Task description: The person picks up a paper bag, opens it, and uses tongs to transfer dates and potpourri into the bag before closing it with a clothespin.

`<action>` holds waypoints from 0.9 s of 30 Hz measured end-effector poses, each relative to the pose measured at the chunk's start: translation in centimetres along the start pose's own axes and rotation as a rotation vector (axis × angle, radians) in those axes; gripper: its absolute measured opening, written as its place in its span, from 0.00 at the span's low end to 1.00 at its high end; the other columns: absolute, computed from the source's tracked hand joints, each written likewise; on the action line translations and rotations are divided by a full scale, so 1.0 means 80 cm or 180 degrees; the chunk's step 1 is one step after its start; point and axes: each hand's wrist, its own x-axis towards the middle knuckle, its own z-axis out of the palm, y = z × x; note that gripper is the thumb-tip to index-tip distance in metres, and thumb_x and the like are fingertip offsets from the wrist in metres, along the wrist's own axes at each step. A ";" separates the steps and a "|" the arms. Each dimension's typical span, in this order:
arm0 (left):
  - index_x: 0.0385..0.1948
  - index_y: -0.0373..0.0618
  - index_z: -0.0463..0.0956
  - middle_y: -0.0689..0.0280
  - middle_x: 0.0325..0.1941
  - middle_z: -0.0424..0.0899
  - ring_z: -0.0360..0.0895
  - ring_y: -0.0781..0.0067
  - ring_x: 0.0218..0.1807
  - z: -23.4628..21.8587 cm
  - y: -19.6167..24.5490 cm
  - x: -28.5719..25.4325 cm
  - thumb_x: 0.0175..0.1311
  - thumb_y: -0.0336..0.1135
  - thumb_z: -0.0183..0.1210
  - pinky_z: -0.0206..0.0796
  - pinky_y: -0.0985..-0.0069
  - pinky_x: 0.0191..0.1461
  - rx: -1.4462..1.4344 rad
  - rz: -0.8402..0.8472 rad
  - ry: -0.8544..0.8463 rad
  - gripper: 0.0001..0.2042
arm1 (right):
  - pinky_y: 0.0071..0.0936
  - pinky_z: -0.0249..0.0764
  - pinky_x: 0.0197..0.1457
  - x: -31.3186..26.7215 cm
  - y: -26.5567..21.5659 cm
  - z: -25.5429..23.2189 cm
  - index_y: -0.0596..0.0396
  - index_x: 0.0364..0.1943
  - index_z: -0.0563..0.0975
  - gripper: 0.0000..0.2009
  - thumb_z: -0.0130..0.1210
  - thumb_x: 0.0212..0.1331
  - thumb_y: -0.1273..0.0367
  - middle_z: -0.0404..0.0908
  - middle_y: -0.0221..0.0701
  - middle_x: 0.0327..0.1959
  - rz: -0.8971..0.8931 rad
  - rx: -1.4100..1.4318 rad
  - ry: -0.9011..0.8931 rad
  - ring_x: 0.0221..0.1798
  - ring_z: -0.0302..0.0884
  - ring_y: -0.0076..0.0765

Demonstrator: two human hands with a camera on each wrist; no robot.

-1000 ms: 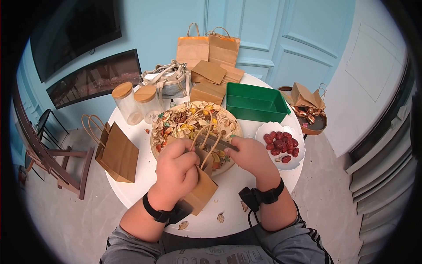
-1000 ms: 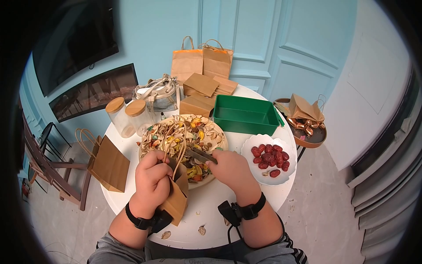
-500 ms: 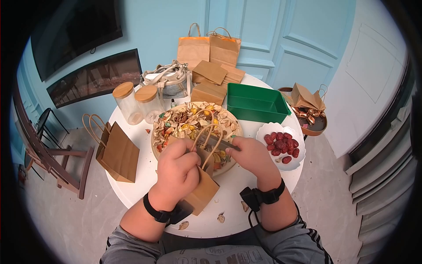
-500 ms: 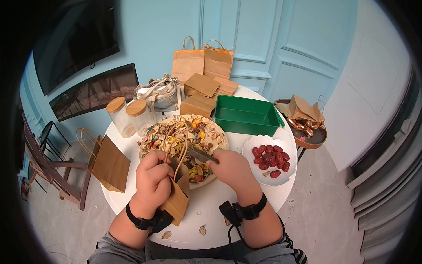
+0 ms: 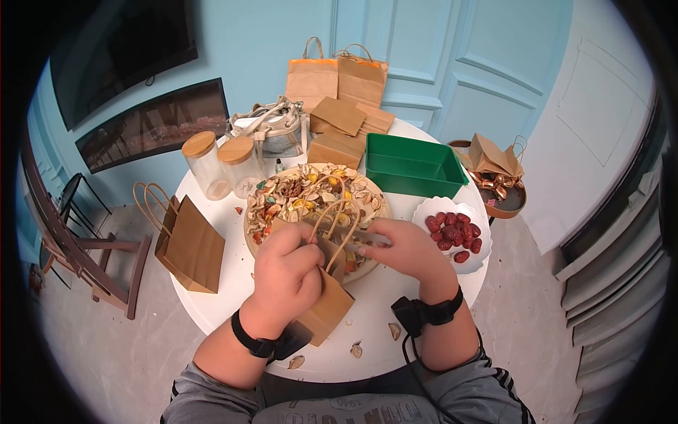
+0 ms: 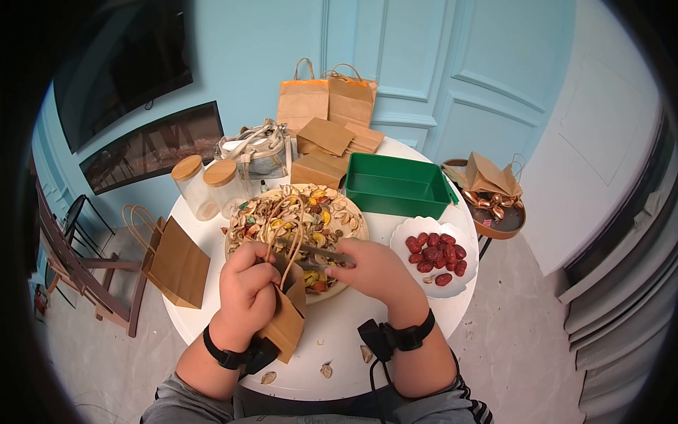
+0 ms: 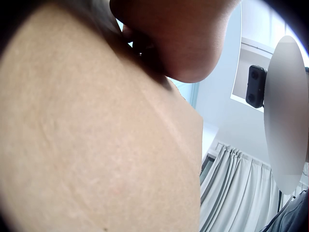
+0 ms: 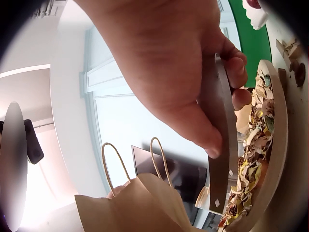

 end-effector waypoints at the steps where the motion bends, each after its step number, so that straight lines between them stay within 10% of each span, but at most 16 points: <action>1: 0.17 0.39 0.74 0.57 0.31 0.73 0.74 0.59 0.32 0.000 0.000 0.000 0.39 0.16 0.47 0.67 0.72 0.34 0.0019 -0.0003 0.0011 0.08 | 0.39 0.70 0.34 0.000 -0.001 0.002 0.57 0.32 0.74 0.16 0.62 0.50 0.58 0.77 0.40 0.26 -0.0042 -0.0080 -0.0205 0.31 0.76 0.49; 27: 0.17 0.42 0.74 0.60 0.32 0.75 0.73 0.56 0.31 0.001 0.000 0.000 0.37 0.20 0.51 0.65 0.66 0.34 -0.0017 -0.0035 0.0022 0.06 | 0.36 0.72 0.38 0.004 -0.006 0.023 0.51 0.43 0.78 0.16 0.61 0.50 0.61 0.79 0.37 0.32 -0.0090 -0.0399 -0.0333 0.35 0.78 0.44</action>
